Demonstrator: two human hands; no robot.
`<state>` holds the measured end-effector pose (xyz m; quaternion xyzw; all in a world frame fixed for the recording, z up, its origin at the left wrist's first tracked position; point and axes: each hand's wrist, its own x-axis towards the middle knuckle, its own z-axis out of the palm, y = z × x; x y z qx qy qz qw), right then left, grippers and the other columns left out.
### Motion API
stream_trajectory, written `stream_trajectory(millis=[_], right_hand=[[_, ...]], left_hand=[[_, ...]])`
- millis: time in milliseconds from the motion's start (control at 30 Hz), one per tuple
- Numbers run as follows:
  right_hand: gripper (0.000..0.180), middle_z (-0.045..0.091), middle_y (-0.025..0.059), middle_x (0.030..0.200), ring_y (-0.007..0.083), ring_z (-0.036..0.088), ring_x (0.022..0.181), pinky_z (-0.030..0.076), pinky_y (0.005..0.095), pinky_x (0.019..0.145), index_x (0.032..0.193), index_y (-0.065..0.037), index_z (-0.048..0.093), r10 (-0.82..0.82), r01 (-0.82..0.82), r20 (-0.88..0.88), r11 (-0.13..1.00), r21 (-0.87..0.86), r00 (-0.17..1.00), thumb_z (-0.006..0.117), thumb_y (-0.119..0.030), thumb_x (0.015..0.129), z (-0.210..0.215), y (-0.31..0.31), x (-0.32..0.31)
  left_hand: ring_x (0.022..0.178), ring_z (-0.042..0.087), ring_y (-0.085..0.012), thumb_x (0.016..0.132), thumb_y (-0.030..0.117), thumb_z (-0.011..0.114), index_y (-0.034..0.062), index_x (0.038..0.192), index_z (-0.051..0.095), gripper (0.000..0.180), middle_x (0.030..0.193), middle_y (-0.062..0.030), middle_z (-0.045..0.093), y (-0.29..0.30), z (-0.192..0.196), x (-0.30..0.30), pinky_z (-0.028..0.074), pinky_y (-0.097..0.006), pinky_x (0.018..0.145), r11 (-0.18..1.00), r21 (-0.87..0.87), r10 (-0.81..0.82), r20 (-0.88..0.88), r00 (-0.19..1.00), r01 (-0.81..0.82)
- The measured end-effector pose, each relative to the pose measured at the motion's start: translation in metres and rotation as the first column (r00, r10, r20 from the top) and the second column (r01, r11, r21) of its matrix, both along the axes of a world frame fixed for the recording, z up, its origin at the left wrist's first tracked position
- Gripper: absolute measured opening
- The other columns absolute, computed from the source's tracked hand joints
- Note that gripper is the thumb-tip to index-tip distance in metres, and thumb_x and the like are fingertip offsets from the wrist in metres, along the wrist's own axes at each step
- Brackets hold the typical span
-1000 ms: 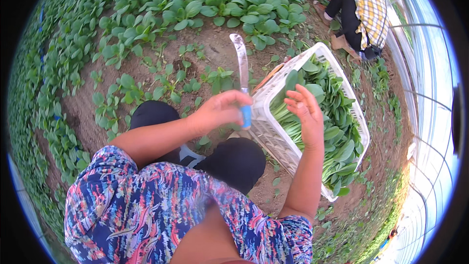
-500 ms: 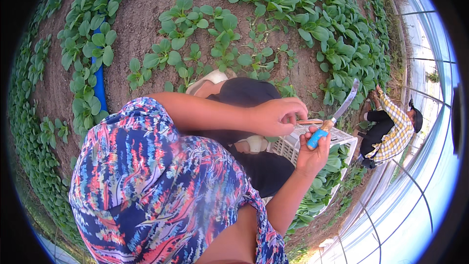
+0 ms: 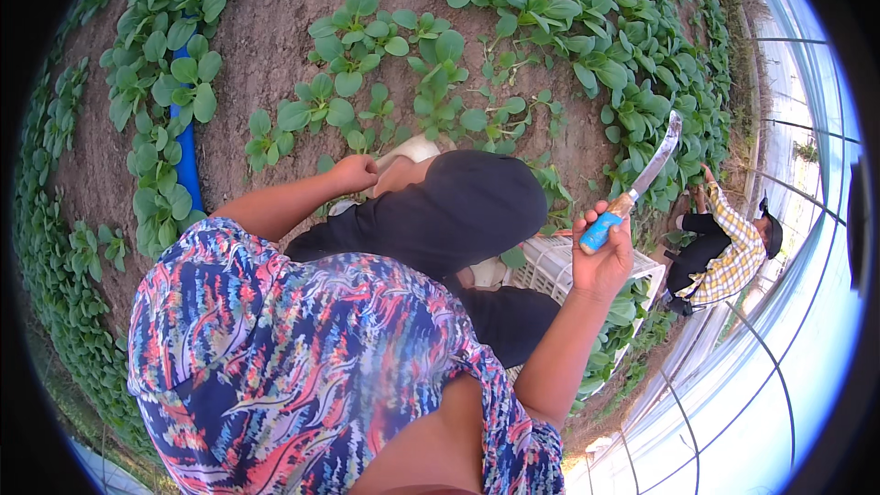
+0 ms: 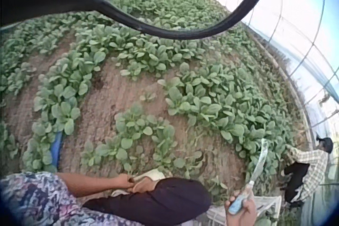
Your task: The person harvests leafy green vegetables in a greenhouse using a knife to cut the stems near the base. They gather the cut vegetables into bunches and place them into a white plastic crate.
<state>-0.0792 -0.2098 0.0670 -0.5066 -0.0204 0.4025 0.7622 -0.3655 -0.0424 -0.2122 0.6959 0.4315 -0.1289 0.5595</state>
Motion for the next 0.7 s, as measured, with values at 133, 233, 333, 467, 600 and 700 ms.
stream_trajectory(millis=[133,233,333,467,600,700], right_hand=[[0.053,0.053,0.0125,0.095,0.0228,0.054,0.083,0.049,0.0375,0.075,0.122,-0.004,0.039,0.115,-0.114,0.018,0.991,-0.067,0.993,0.057,-0.008,0.072,0.001,0.013,0.002],[0.058,0.053,0.0122,0.095,0.0224,0.054,0.082,0.049,0.0374,0.075,0.125,-0.004,0.037,0.116,-0.114,0.007,0.986,-0.118,0.993,0.057,-0.007,0.071,-0.003,-0.001,0.005],[0.055,0.052,0.0115,0.097,0.0226,0.055,0.083,0.049,0.0369,0.076,0.124,-0.006,0.038,0.057,-0.064,-0.062,0.991,-0.116,0.996,0.055,-0.005,0.072,-0.019,-0.030,0.006],[0.047,0.053,0.0114,0.098,0.0231,0.055,0.085,0.050,0.0366,0.074,0.117,-0.007,0.041,-0.035,0.027,-0.083,0.995,-0.092,0.996,0.053,-0.001,0.072,-0.024,-0.052,0.008],[0.045,0.052,0.0102,0.094,0.0214,0.054,0.080,0.049,0.0365,0.069,0.114,-0.008,0.042,-0.057,0.057,0.004,0.986,-0.158,0.998,0.050,-0.001,0.070,-0.015,-0.035,0.007],[0.041,0.051,0.0085,0.090,0.0192,0.053,0.076,0.049,0.0350,0.068,0.114,-0.007,0.043,-0.070,0.080,0.073,0.987,-0.143,0.995,0.052,-0.005,0.074,-0.011,-0.031,0.007]], left_hand=[[0.076,0.062,-0.0247,0.066,0.022,0.063,0.0050,0.080,0.064,0.022,0.080,-0.0125,0.064,-0.008,-0.014,-0.004,0.048,-0.035,0.069,0.995,-0.098,0.029,-0.010,1.000,-0.030],[0.079,0.062,-0.0218,0.067,0.023,0.064,0.0043,0.083,0.064,0.024,0.082,-0.0118,0.065,-0.003,-0.009,0.003,0.048,-0.032,0.072,0.986,-0.153,0.066,0.008,0.998,-0.064],[0.078,0.061,-0.0188,0.070,0.020,0.062,0.0033,0.086,0.063,0.023,0.084,-0.0093,0.065,0.007,0.001,0.006,0.048,-0.031,0.071,0.972,-0.214,0.103,0.032,0.994,-0.094],[0.073,0.059,-0.0138,0.074,0.017,0.060,0.0045,0.090,0.061,0.020,0.078,-0.0044,0.062,0.017,-0.008,0.002,0.047,-0.027,0.064,0.916,-0.354,0.223,0.063,0.973,-0.187],[0.066,0.055,-0.0094,0.076,0.015,0.059,0.0075,0.091,0.058,0.017,0.076,0.0003,0.058,0.025,0.000,0.003,0.044,-0.021,0.057,0.833,-0.471,0.326,-0.002,0.945,-0.289],[0.074,0.053,-0.0097,0.082,0.023,0.055,0.0076,0.096,0.058,0.021,0.084,0.0003,0.058,0.015,-0.002,0.013,0.043,-0.024,0.066,0.799,-0.548,0.354,0.094,0.930,-0.249]])
